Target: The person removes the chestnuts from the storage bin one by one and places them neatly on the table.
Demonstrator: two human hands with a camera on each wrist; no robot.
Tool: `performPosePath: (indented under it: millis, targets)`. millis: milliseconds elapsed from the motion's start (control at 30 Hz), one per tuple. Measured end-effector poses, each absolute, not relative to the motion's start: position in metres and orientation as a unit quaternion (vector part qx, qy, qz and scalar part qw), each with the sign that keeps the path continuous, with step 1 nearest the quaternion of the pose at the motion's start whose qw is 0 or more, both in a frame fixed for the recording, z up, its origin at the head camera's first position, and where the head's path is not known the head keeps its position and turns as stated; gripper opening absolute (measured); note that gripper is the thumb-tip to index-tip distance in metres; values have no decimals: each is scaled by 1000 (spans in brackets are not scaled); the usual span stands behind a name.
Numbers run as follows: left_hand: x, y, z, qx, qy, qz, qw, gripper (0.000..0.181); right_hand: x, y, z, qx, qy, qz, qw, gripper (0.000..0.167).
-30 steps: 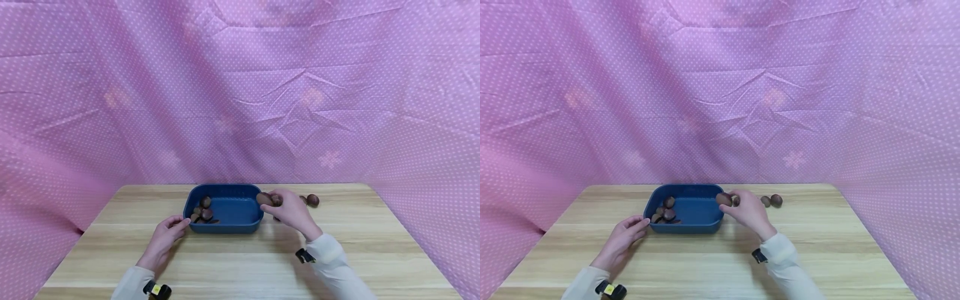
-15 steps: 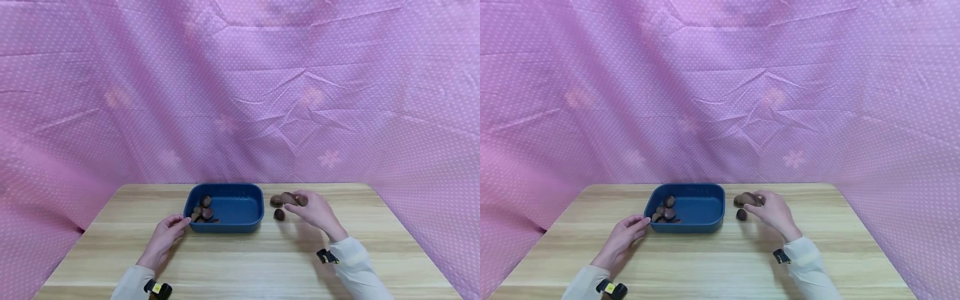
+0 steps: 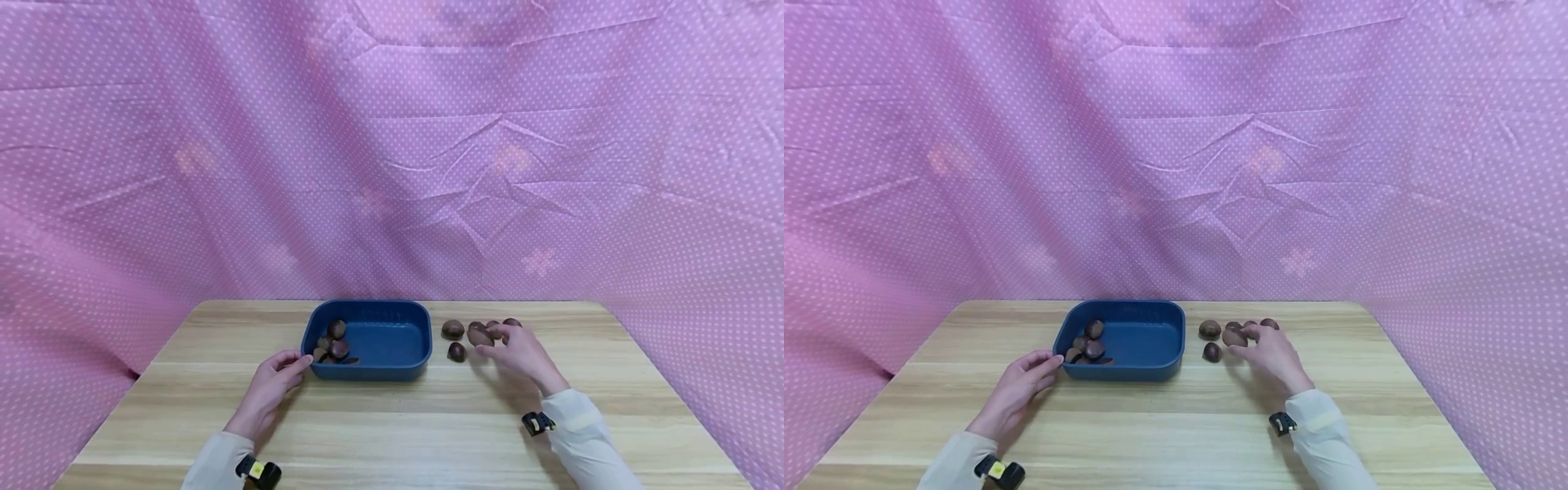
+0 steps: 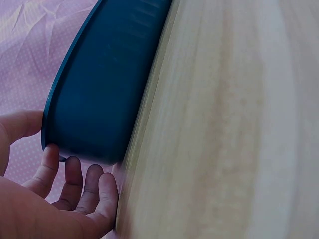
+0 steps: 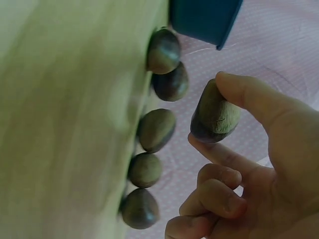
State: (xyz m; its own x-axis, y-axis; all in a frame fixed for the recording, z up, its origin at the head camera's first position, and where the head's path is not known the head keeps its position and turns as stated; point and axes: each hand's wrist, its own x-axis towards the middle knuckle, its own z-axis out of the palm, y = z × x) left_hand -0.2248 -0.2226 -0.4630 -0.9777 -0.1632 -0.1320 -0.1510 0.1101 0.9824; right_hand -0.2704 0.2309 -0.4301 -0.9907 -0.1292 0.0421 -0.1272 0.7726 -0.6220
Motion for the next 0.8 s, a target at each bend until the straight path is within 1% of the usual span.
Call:
performPosePath:
  millis: [100,200,367,500,667,800]
  targets:
    - [-225,-223,-463,107,-746,-658,5,23,-272,232,-434,-55,945,-323,11,59]
    - [-225,-222,-463,106,-746,-657,5,25,-274,233,-437,-48,947,-316,21,63]
    - [-223,-222,-462,106,-748,-655,4,26,-276,235,-442,-57,950,-306,26,67]
    - [-223,-221,-460,110,-745,-657,4,25,-278,237,-446,-68,954,-291,20,65]
    - [-223,-221,-460,109,-747,-656,4,28,-278,238,-447,-68,957,-281,24,65]
    - [-223,-222,-461,108,-747,-656,6,27,-277,236,-446,-70,956,-283,27,63]
